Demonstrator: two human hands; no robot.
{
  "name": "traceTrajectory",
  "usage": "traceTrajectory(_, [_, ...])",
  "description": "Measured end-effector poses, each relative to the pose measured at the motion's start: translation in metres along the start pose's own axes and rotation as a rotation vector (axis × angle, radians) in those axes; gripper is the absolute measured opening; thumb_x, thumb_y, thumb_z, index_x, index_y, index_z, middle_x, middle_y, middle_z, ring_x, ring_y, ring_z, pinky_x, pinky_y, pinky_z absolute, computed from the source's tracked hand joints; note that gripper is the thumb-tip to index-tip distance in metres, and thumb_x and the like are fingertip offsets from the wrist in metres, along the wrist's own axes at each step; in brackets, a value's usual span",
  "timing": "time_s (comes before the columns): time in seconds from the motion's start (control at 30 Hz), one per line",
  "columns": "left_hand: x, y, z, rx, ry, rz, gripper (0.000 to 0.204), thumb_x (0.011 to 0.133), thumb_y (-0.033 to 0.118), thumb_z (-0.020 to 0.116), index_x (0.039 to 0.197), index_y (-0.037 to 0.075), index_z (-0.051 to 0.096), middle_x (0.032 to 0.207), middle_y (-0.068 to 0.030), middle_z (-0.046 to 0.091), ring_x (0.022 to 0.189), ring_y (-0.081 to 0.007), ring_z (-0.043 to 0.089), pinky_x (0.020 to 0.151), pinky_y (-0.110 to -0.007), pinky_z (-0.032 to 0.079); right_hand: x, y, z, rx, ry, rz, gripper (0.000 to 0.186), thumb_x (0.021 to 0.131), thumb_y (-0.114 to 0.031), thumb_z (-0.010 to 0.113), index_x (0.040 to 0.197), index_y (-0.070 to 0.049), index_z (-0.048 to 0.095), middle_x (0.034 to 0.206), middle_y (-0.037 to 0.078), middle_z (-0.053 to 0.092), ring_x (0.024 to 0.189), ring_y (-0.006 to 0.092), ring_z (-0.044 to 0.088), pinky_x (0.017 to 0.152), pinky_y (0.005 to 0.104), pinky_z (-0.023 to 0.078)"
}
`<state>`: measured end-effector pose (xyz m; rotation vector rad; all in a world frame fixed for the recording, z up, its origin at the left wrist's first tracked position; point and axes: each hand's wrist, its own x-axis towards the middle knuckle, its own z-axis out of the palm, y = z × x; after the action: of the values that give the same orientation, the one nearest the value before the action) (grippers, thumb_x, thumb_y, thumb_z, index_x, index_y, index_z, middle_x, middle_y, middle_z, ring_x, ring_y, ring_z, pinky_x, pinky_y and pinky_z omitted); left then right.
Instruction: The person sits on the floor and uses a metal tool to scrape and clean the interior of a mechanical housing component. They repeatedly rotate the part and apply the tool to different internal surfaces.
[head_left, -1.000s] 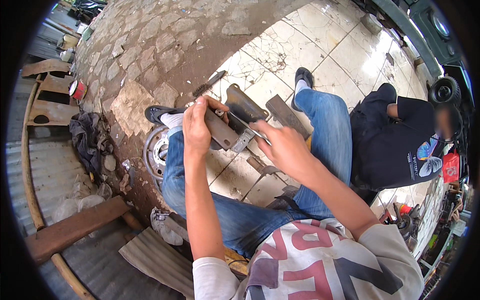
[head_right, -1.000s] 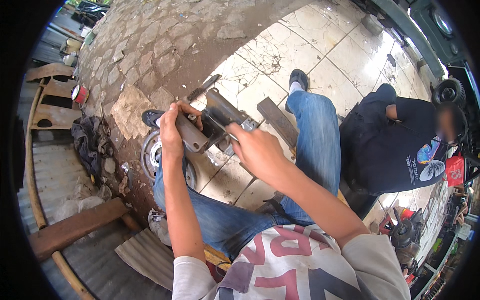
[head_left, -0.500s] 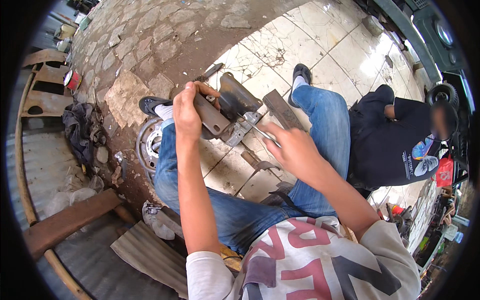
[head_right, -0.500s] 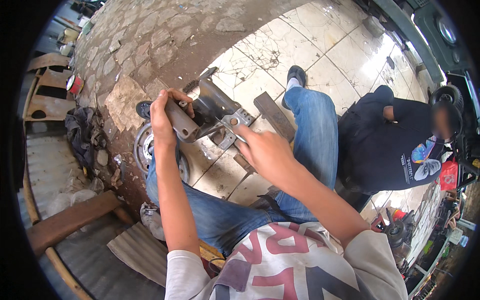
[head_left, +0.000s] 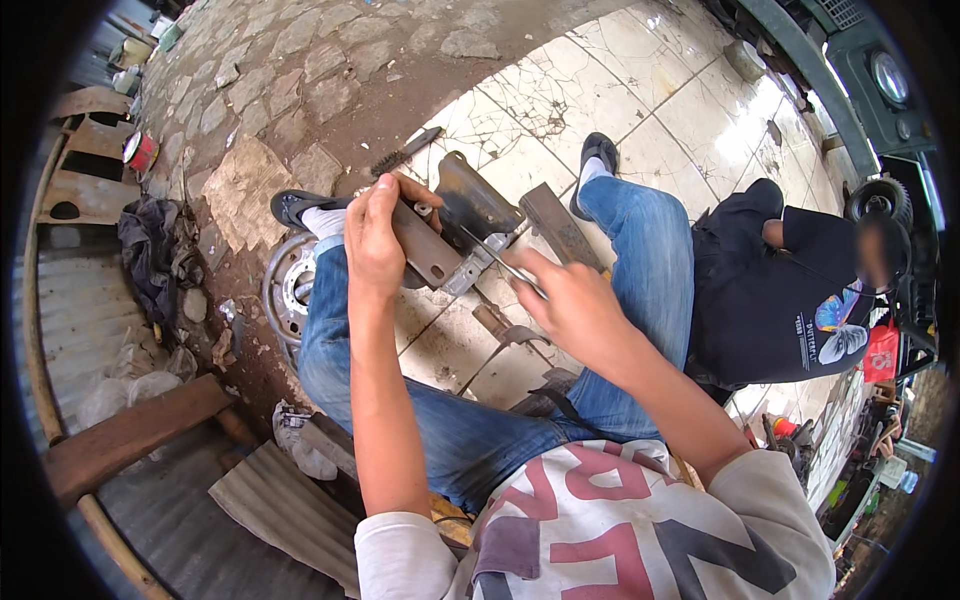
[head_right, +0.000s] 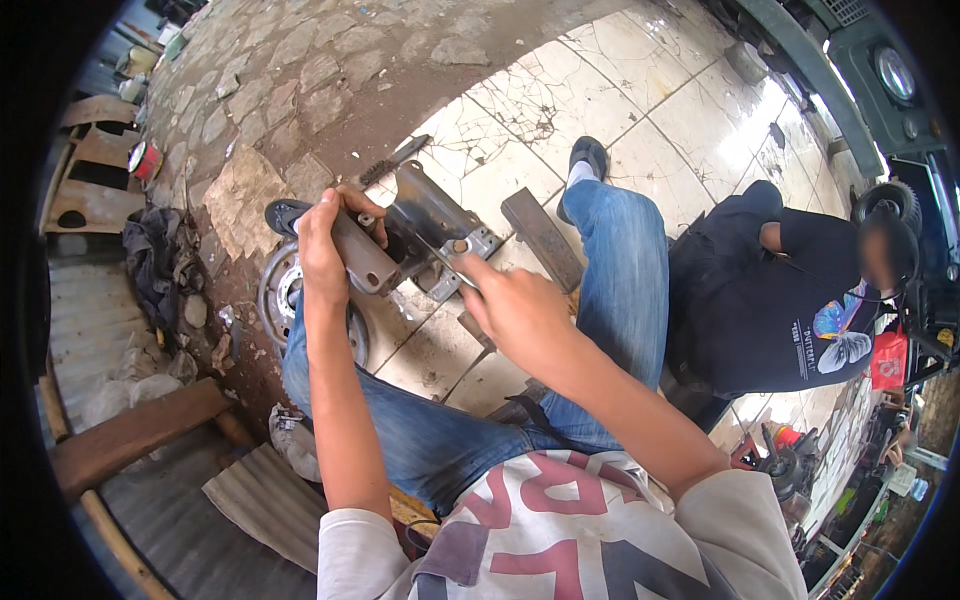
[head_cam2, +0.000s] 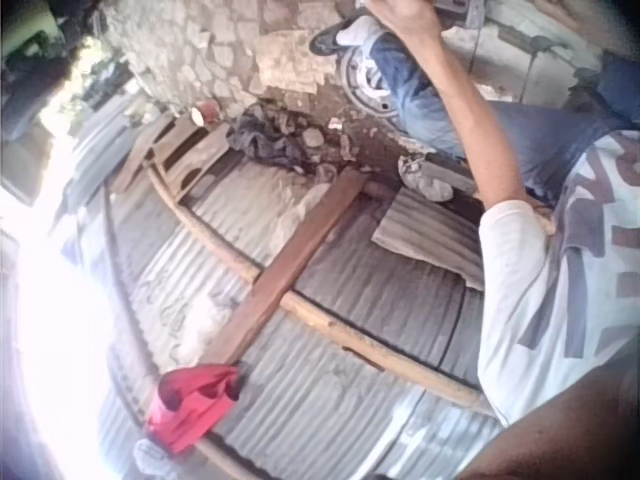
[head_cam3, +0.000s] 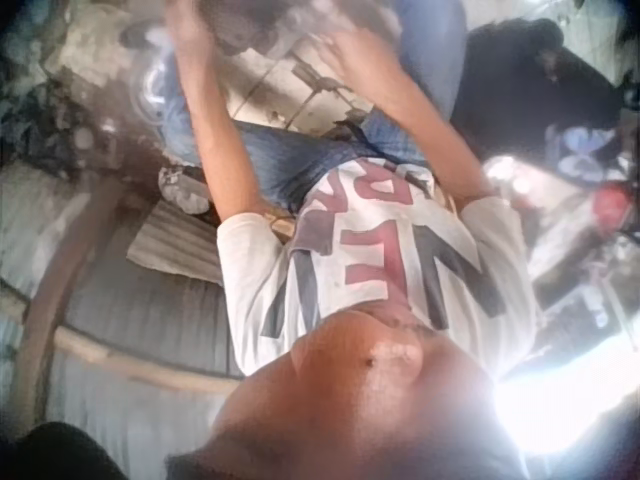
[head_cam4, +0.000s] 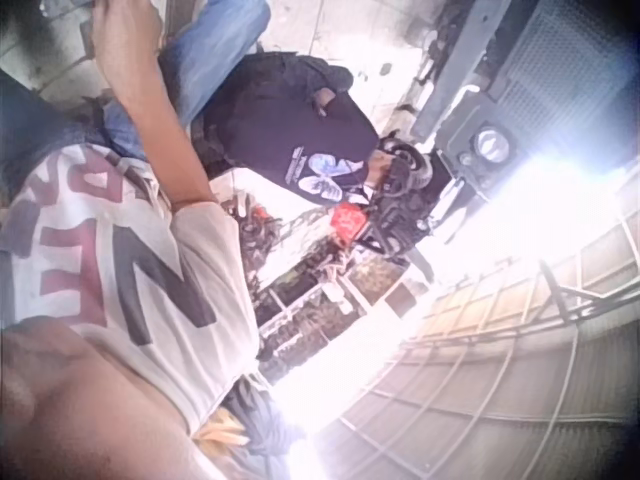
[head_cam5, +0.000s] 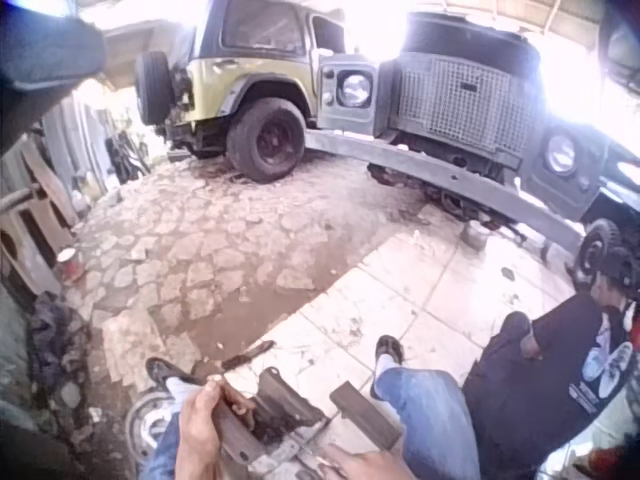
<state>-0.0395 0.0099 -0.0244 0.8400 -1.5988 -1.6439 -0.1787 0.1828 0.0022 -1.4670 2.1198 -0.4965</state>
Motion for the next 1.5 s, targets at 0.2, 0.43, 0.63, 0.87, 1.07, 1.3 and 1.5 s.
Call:
traceTrajectory(0.2, [0.006, -0.002, -0.006, -0.002, -0.016, -0.015, 0.055, 0.099, 0.041, 0.038, 0.082, -0.003, 0.066, 0.063, -0.0109, 0.061, 0.056, -0.0180, 0.058, 0.055, -0.029, 0.046, 0.014, 0.011, 0.031, 0.019, 0.117, -0.146, 0.032, 0.091, -0.015, 0.063, 0.122, -0.010, 0.057, 0.062, 0.018, 0.063, 0.060, 0.0386, 0.065, 0.056, 0.0477, 0.051])
traceTrajectory(0.43, [0.001, -0.003, 0.003, 0.018, -0.042, 0.058, 0.056, 0.101, 0.039, 0.036, 0.082, -0.003, 0.068, 0.064, -0.0110, 0.064, 0.055, -0.0156, 0.058, 0.055, -0.028, 0.045, 0.007, 0.029, 0.064, 0.018, 0.277, -0.189, 0.033, 0.091, -0.015, 0.064, 0.124, -0.012, 0.057, 0.063, 0.013, 0.065, 0.053, 0.0320, 0.064, 0.047, 0.0424, 0.050])
traceTrajectory(0.63, [0.008, -0.005, -0.015, -0.023, 0.014, 0.018, 0.052, 0.099, 0.038, 0.039, 0.081, -0.004, 0.065, 0.066, -0.0121, 0.061, 0.058, -0.0192, 0.059, 0.056, -0.030, 0.047, -0.014, 0.031, 0.065, 0.102, 0.256, -0.165, 0.033, 0.092, -0.014, 0.064, 0.124, -0.012, 0.058, 0.069, 0.013, 0.068, 0.056, 0.0302, 0.066, 0.048, 0.0410, 0.050])
traceTrajectory(0.87, [0.012, -0.002, -0.016, -0.035, 0.007, 0.022, 0.050, 0.098, 0.038, 0.041, 0.080, -0.003, 0.064, 0.065, -0.0119, 0.061, 0.057, -0.0197, 0.059, 0.056, -0.031, 0.048, -0.006, 0.018, 0.050, 0.090, 0.181, -0.135, 0.032, 0.091, -0.015, 0.064, 0.123, -0.011, 0.057, 0.066, 0.014, 0.066, 0.058, 0.0336, 0.066, 0.051, 0.0436, 0.051])
traceTrajectory(1.07, [0.011, 0.008, 0.002, 0.085, -0.122, 0.032, 0.044, 0.096, 0.034, 0.048, 0.080, -0.002, 0.068, 0.069, -0.0082, 0.063, 0.063, -0.0150, 0.059, 0.058, -0.028, 0.045, 0.013, 0.022, 0.051, 0.085, 0.228, -0.142, 0.034, 0.091, -0.015, 0.064, 0.123, -0.012, 0.057, 0.065, 0.014, 0.066, 0.058, 0.0331, 0.066, 0.051, 0.0434, 0.051])
traceTrajectory(1.3, [0.028, -0.003, -0.011, -0.008, 0.005, 0.013, 0.045, 0.094, 0.036, 0.048, 0.080, -0.004, 0.065, 0.065, -0.0109, 0.061, 0.056, -0.0178, 0.058, 0.056, -0.029, 0.046, -0.008, 0.026, 0.043, 0.105, 0.169, -0.104, 0.032, 0.092, -0.015, 0.063, 0.123, -0.011, 0.057, 0.062, 0.015, 0.064, 0.057, 0.0340, 0.066, 0.052, 0.0451, 0.050])
traceTrajectory(1.5, [0.025, -0.006, -0.017, -0.051, -0.050, 0.027, 0.039, 0.095, 0.031, 0.052, 0.082, -0.003, 0.067, 0.069, -0.0095, 0.064, 0.060, -0.0153, 0.058, 0.058, -0.027, 0.046, 0.002, 0.021, 0.048, 0.124, 0.187, -0.106, 0.028, 0.093, -0.015, 0.062, 0.120, -0.010, 0.056, 0.061, 0.016, 0.063, 0.056, 0.0362, 0.064, 0.053, 0.0461, 0.050])
